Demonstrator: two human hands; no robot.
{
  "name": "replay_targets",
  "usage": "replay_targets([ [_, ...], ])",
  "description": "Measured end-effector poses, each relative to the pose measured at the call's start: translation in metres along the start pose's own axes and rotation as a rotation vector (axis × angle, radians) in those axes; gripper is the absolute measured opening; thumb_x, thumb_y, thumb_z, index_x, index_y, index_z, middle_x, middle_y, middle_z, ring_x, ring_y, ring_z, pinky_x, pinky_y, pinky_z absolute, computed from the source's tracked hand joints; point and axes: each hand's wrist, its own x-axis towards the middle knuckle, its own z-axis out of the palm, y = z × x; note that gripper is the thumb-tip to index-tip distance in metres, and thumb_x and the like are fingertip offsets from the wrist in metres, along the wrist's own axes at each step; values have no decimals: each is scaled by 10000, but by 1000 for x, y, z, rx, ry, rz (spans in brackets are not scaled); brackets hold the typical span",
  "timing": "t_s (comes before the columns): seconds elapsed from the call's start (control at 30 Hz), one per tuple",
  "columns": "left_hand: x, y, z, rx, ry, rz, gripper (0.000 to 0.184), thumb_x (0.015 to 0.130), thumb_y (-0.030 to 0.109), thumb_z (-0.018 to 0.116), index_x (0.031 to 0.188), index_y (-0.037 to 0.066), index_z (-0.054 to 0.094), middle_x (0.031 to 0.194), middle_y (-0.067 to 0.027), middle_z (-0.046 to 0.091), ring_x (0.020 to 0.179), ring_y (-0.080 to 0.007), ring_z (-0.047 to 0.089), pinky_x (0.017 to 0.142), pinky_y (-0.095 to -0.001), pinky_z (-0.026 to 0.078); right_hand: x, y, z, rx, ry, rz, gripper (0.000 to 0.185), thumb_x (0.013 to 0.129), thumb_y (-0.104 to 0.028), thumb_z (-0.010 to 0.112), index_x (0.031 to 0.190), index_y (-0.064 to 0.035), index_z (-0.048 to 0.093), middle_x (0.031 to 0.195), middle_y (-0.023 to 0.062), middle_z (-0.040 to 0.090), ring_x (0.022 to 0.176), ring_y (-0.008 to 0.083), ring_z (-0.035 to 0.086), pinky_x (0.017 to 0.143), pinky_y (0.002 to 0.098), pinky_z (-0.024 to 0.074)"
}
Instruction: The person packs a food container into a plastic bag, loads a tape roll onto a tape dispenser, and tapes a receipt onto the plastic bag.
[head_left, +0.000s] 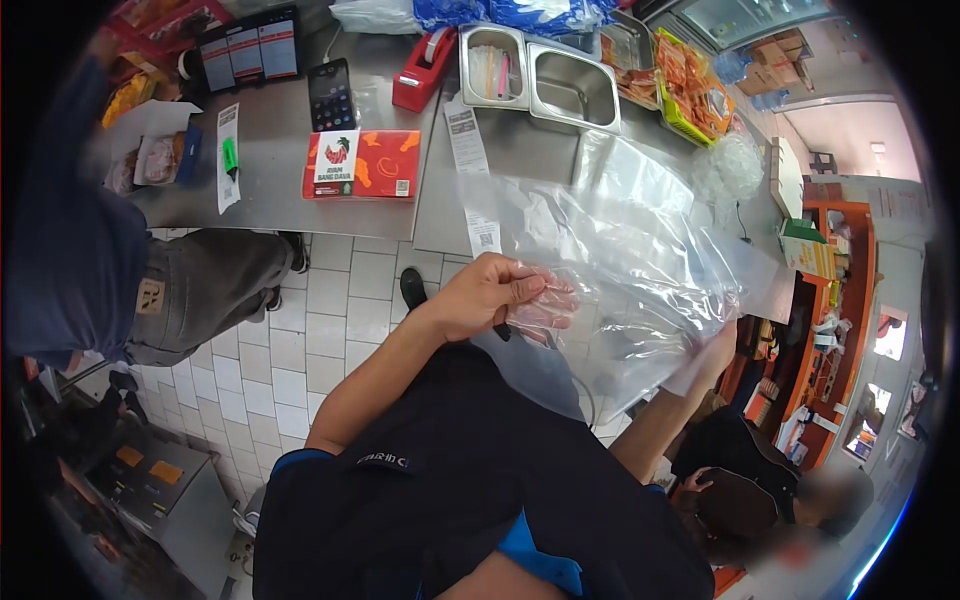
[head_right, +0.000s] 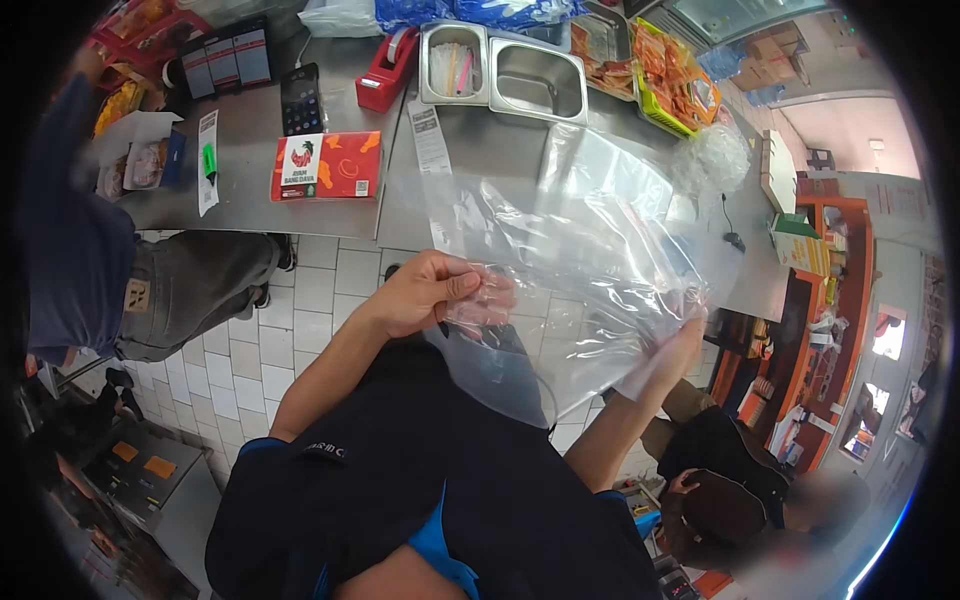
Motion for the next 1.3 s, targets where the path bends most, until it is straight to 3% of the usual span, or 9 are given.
replay_targets([
  [0.2, -54, 17, -4, 464, 498, 452, 303, 952, 244, 698, 971, -58, 707, 794, -121, 725, 684, -158, 684, 625, -284, 552, -33, 3, 71, -388, 172, -811, 176, 1057, -157, 460, 1095, -3, 535, 952, 104, 597, 949, 193, 621, 855, 315, 479],
  [0.23, -61, 18, -6, 454, 466, 563, 229, 931, 177, 715, 974, -48, 714, 813, -115, 731, 682, -137, 676, 595, -274, 538, -53, 0, 78, -285, -178, -839, 168, 1045, -148, 479, 1094, 1, 540, 962, 103, 598, 953, 198, 625, 847, 314, 482],
  [0.37, -71, 15, 19, 683, 625, 662, 178, 856, 118, 795, 951, -14, 723, 835, -54, 724, 693, -74, 634, 574, -247, 507, -155, -13, 150, -599, -1151, -601, 609, 673, -270, 927, 1116, -23, 591, 988, 129, 637, 856, 214, 652, 692, 344, 537],
  [0.5, -84, 21, 4, 478, 514, 754, 224, 807, 134, 848, 768, 27, 655, 703, 47, 624, 663, -24, 538, 549, -232, 435, -152, 12, 167, -605, -1163, -729, 270, 737, -144, 863, 854, -13, 659, 790, 93, 648, 650, 194, 629, 604, 299, 514],
  [0.6, -129, 22, -36, 1213, 1001, 1081, 320, 804, 89, 815, 672, 61, 525, 584, 37, 454, 561, -64, 420, 521, -235, 338, -108, 3, 153, -622, -692, -957, 118, 796, -37, 792, 786, -10, 677, 715, 53, 639, 630, 134, 618, 579, 273, 510],
  [0.73, -193, 25, -51, 1165, 1421, 1123, 238, 715, 28, 780, 711, 34, 542, 668, -17, 508, 623, -103, 476, 542, -265, 380, -82, -26, 145, -534, -401, -827, 82, 881, 51, 689, 817, 1, 681, 762, 48, 652, 672, 111, 630, 627, 245, 547],
  [0.87, -160, 42, 5, 2044, 1443, 1229, 212, 721, 4, 768, 913, 9, 677, 907, -49, 691, 851, -112, 629, 679, -235, 473, -127, 5, 176, -117, -1191, -488, 138, 832, 98, 699, 885, -30, 710, 851, 71, 674, 790, 136, 693, 668, 265, 569],
  [1.1, -275, 19, -2, 1233, 1059, 590, 180, 876, 127, 679, 813, -39, 712, 623, -31, 606, 490, -73, 497, 454, -233, 326, -78, 49, 278, -737, -1913, -520, 494, 723, -282, 875, 1133, -87, 679, 1094, 88, 683, 1025, 211, 657, 917, 355, 530],
  [1.3, -285, 4, 25, 936, 1237, 467, 202, 966, 134, 636, 1084, -30, 652, 663, -22, 571, 499, -91, 476, 457, -216, 344, -119, 240, 383, -1230, -1064, -1482, 1039, 587, -417, 887, 1480, -174, 414, 1391, 253, 492, 1327, 484, 396, 1053, 603, 336],
])
